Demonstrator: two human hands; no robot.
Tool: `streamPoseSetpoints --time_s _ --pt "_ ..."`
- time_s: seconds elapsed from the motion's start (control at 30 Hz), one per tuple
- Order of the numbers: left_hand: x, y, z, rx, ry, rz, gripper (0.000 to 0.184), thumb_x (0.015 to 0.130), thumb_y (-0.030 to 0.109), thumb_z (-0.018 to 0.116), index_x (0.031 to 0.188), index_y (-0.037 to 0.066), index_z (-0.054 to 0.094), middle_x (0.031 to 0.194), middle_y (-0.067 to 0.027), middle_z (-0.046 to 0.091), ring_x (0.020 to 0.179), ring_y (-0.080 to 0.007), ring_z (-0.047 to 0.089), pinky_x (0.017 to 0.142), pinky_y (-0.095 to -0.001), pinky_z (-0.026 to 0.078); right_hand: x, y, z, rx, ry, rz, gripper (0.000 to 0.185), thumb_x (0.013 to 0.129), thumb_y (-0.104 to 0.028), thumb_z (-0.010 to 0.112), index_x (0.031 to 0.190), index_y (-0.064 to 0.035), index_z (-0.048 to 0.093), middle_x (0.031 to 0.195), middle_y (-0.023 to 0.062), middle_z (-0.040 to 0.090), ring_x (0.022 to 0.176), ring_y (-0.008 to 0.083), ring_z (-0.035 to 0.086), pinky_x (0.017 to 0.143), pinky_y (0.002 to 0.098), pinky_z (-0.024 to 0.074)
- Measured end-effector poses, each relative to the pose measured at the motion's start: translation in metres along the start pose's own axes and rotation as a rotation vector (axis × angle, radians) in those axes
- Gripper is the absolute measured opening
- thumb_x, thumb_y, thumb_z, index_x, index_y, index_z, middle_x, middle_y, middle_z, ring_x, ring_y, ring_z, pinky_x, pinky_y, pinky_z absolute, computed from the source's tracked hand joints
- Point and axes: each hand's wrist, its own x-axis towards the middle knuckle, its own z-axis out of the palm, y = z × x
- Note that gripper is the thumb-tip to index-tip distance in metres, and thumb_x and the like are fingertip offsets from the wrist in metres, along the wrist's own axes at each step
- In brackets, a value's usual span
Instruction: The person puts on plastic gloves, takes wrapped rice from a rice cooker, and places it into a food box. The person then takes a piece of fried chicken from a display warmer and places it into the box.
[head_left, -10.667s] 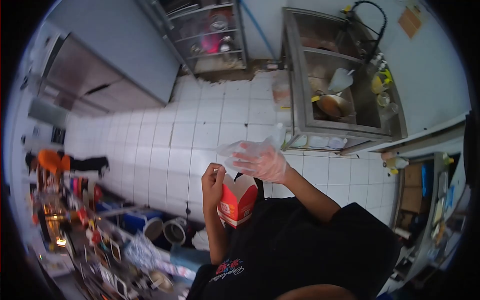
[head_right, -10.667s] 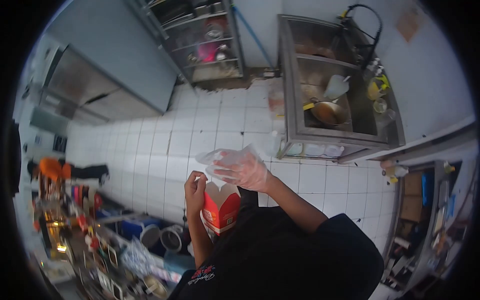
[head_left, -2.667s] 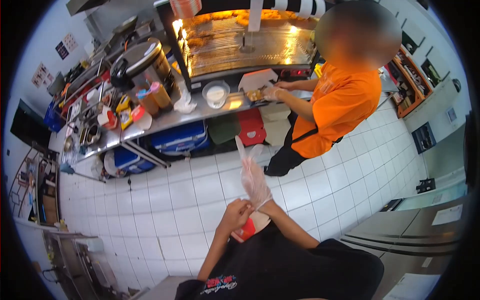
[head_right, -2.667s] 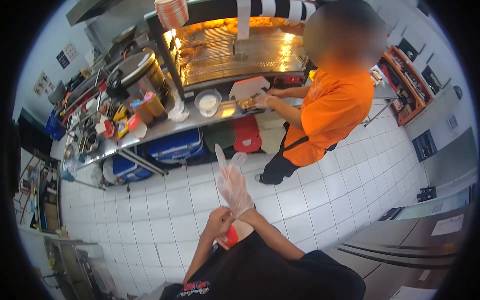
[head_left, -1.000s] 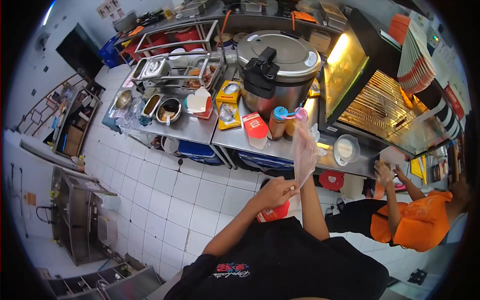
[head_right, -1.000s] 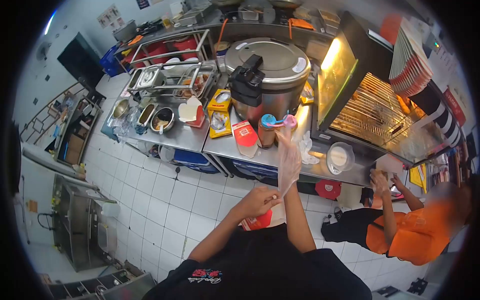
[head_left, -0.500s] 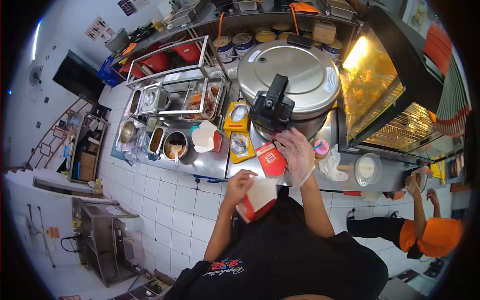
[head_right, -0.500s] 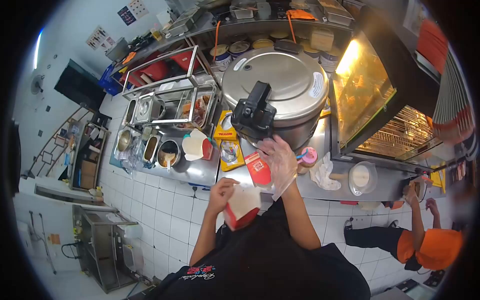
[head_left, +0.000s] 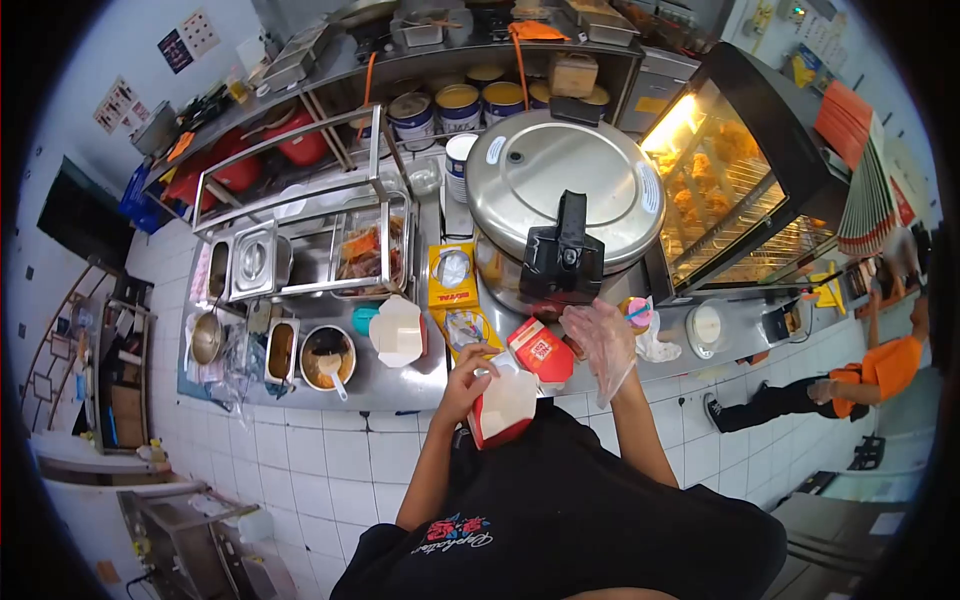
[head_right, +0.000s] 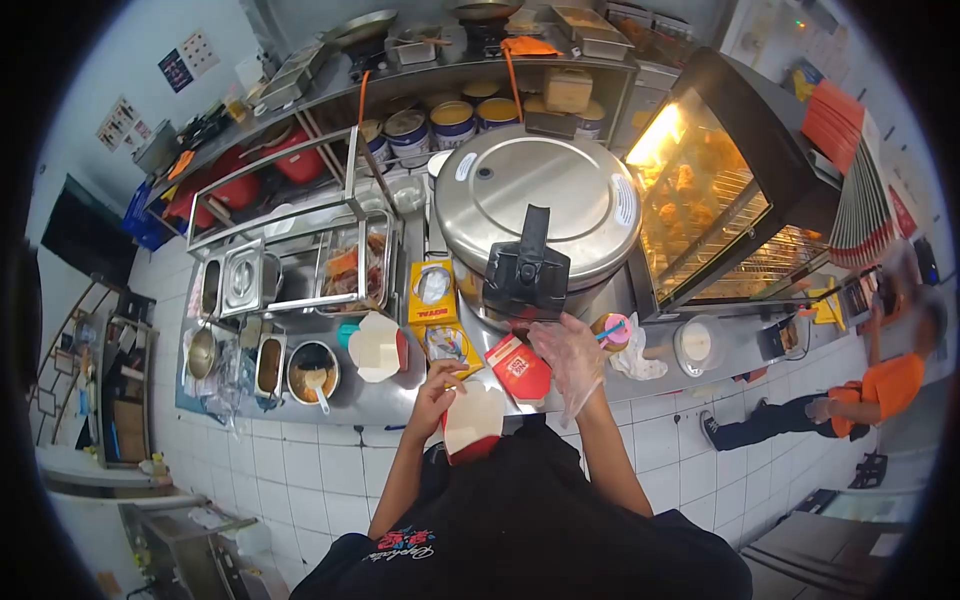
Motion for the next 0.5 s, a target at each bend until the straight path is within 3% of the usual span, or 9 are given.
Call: streamPoseSetpoints --time_s 0.03,0.17,0.27,0.3,0.43,0.5 --pt "0.001 -0.002 -0.002 -0.129 -0.068 -0.089 0.042 0.099 0.039 0.058 0.119 0.002 0.061 0.136 -0.0151 0.052 0.136 -0.025 0.045 0.117 -0.0372 0.03 -0.002 0.006 -0.001 -0.019 0.006 -0.05 0.045 0.103 -0.023 0.054 0.138 0.0005 0.041 0.131 0.0298 0.056 0.126 0.0404 0.056 0.11 0.0472 0.0471" --pt "-0.001 -0.012 -0.022 -0.237 -0.289 -0.311 0.065 0.097 0.049 0.06 0.142 0.003 0.048 0.147 -0.0153 0.047 0.139 -0.0239 0.043 0.117 -0.037 0.03 -0.008 0.024 -0.006 0.125 -0.164 -0.262 0.043 0.101 -0.018 0.056 0.136 0.004 0.045 0.131 0.0272 0.057 0.124 0.0372 0.057 0.11 0.0448 0.048" --pt "-0.009 -0.012 -0.034 -0.466 -0.275 -0.386 0.082 0.092 0.045 0.069 0.154 0.003 0.036 0.149 -0.0143 0.046 0.136 -0.0217 0.044 0.116 -0.0337 0.031 -0.023 0.008 0.042 0.098 0.246 -0.163 0.044 0.097 -0.012 0.059 0.136 0.0059 0.046 0.132 0.0223 0.057 0.124 0.0336 0.057 0.109 0.0434 0.0491" --pt "-0.013 -0.033 -0.047 -0.389 -0.265 -0.347 0.089 0.087 0.045 0.076 0.152 0.001 0.035 0.147 -0.0123 0.048 0.129 -0.0193 0.049 0.112 -0.032 0.037 -0.022 0.01 0.044 0.104 0.249 -0.133 0.045 0.097 -0.01 0.059 0.136 0.0056 0.046 0.132 0.021 0.057 0.124 0.0327 0.057 0.109 0.043 0.0494" --pt "-0.021 -0.06 -0.075 -0.245 -0.619 -0.637 0.089 0.082 0.041 0.082 0.149 0.001 0.038 0.143 -0.0086 0.052 0.13 -0.0171 0.049 0.112 -0.0332 0.039 -0.034 0.001 0.061 0.166 0.21 -0.036 0.045 0.096 -0.007 0.059 0.137 0.0048 0.045 0.135 0.0186 0.056 0.128 0.032 0.055 0.111 0.042 0.0483" --pt "-0.025 -0.064 -0.078 -0.275 -0.577 -0.606 0.093 0.079 0.039 0.085 0.15 0.002 0.037 0.141 -0.0082 0.053 0.13 -0.0165 0.049 0.111 -0.0335 0.04 -0.034 -0.008 0.07 0.219 0.154 -0.008 0.045 0.096 -0.006 0.058 0.137 0.0048 0.045 0.136 0.0191 0.055 0.13 0.0329 0.053 0.112 0.042 0.0471"
